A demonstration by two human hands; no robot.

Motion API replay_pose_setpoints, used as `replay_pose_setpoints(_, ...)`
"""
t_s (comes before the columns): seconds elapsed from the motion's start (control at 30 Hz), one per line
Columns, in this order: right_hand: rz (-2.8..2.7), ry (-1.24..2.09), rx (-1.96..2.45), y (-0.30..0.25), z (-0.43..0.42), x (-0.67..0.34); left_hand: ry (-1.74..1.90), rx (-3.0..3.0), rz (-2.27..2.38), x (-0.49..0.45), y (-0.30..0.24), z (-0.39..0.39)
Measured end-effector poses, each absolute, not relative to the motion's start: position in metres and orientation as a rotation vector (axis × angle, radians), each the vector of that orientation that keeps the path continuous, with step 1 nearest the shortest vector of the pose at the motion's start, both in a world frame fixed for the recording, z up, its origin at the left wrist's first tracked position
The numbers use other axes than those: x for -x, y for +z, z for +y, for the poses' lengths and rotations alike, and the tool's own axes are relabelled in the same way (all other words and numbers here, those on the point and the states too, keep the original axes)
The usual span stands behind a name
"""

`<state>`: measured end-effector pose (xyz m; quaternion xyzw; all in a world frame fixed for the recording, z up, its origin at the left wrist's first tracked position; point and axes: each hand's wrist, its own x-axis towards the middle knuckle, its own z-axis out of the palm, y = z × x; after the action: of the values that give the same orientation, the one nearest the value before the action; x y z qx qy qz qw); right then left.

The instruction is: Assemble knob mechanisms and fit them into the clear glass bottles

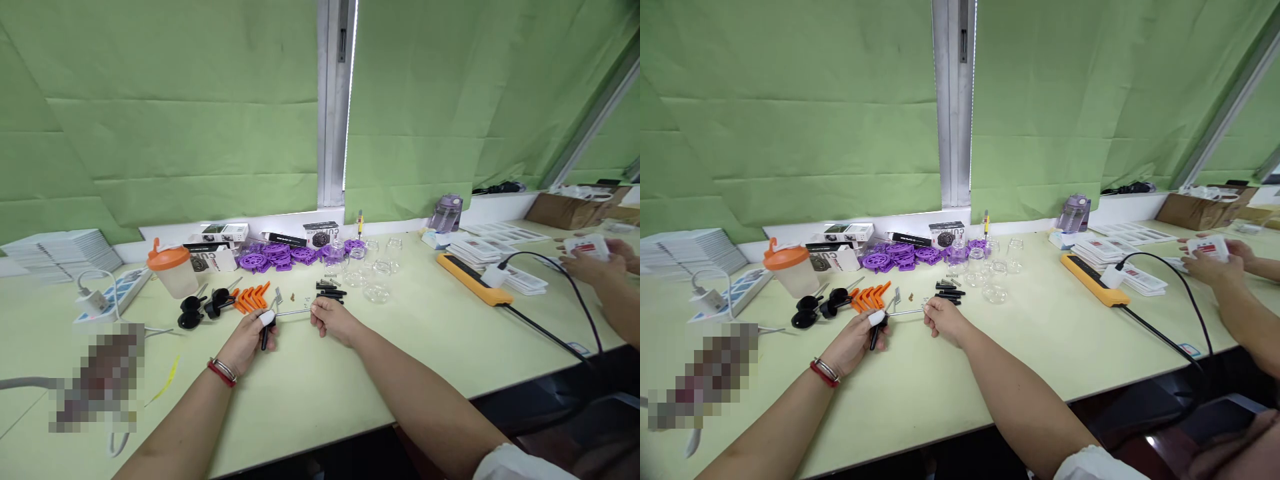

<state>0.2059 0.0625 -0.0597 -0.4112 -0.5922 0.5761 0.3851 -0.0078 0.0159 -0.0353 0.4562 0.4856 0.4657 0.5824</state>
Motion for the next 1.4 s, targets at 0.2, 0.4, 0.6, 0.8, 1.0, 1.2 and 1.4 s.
replay_pose_setpoints(0.2, -1.512, 1.471, 1.053, -0.0587, 0.0619, -0.2061, 1.089, -1.067, 1.134, 0.0078, -0.0362, 0.0161)
replay_pose_setpoints(0.4, -1.529, 1.458, 1.061, -0.0615, 0.0638, -0.2063, 1.089, -1.061, 1.124, 0.0087, -0.0369, 0.0165)
replay_pose_setpoints(0.6, -1.536, 1.459, 1.059, -0.0593, 0.0628, -0.2062, 1.086, -1.071, 1.132, 0.0085, -0.0357, 0.0164)
replay_pose_setpoints(0.8, -1.533, 1.459, 1.062, -0.0605, 0.0632, -0.2066, 1.078, -1.067, 1.140, 0.0079, -0.0346, 0.0159)
replay_pose_setpoints(1.0, -1.536, 1.467, 1.058, -0.0611, 0.0638, -0.2071, 1.082, -1.069, 1.129, 0.0081, -0.0353, 0.0156)
replay_pose_setpoints(1.2, -1.541, 1.462, 1.070, -0.0576, 0.0619, -0.2070, 1.073, -1.074, 1.148, 0.0091, -0.0370, 0.0174)
replay_pose_setpoints(1.4, -1.543, 1.457, 1.081, -0.0551, 0.0605, -0.2065, 1.070, -1.079, 1.128, 0.0092, -0.0370, 0.0177)
